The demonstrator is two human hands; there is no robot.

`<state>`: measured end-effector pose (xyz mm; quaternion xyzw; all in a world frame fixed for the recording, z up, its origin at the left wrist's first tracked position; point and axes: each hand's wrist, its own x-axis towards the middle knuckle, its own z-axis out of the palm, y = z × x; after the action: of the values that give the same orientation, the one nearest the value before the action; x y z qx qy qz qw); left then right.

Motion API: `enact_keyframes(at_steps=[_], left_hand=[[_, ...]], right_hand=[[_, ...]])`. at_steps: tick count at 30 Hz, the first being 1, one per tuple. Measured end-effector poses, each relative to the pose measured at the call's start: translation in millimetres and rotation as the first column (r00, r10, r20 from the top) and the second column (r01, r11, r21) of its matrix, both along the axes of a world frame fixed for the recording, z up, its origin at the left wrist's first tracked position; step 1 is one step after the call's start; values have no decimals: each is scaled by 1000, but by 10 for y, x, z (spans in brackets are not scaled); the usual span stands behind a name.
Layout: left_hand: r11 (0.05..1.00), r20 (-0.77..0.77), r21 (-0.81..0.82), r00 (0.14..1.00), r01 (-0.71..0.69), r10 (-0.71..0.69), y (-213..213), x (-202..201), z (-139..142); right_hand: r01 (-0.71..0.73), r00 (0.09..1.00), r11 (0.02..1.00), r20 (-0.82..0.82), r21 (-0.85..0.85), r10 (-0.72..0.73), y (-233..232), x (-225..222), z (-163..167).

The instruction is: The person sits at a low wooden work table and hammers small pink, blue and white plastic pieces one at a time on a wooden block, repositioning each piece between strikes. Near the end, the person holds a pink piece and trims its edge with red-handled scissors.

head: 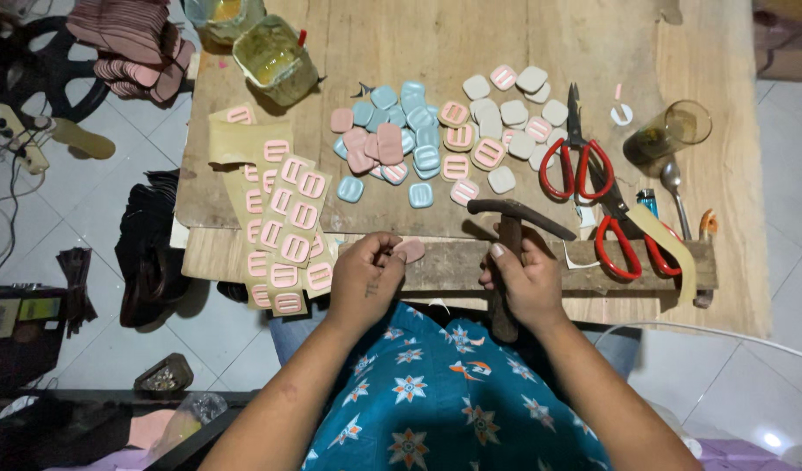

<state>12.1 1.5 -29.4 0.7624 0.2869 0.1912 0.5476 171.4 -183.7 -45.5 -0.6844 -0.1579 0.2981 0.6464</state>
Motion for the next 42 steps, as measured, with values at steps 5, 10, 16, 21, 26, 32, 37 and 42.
enact_keyframes(at_steps=[5, 10, 16, 21, 26, 32, 37, 42], left_hand=[[999, 35, 47, 999, 0, -2, 25, 2, -12], [993, 101, 116, 994, 18, -30, 59, -15, -114], [949, -27, -304, 997, -79, 74, 388, 247, -220], [976, 70, -45, 974, -214, 217, 907, 684, -151], [835, 175, 514, 977, -195, 120, 932, 1114, -69], [760, -126, 639, 991, 122, -53, 739, 1664, 41], [601, -146, 767, 973, 226, -180, 821, 2006, 167], [590, -349, 700, 914, 402, -208, 849, 2081, 225]], right_hand=[[-15, 1000, 1000, 0, 22, 15, -8, 13, 1], [-34, 999, 999, -9, 41, 35, -27, 3, -13], [-51, 999, 998, -2, 48, 51, -30, 20, 10], [-35, 998, 998, -48, 48, 37, -21, 2, 21], [-45, 997, 997, -60, 59, 49, -3, -16, 36], [-67, 996, 998, -58, 18, 68, 8, -15, 79], [-60, 996, 998, -61, 24, 61, 16, -26, 94], [-81, 995, 995, -45, 55, 84, 16, -36, 114]])
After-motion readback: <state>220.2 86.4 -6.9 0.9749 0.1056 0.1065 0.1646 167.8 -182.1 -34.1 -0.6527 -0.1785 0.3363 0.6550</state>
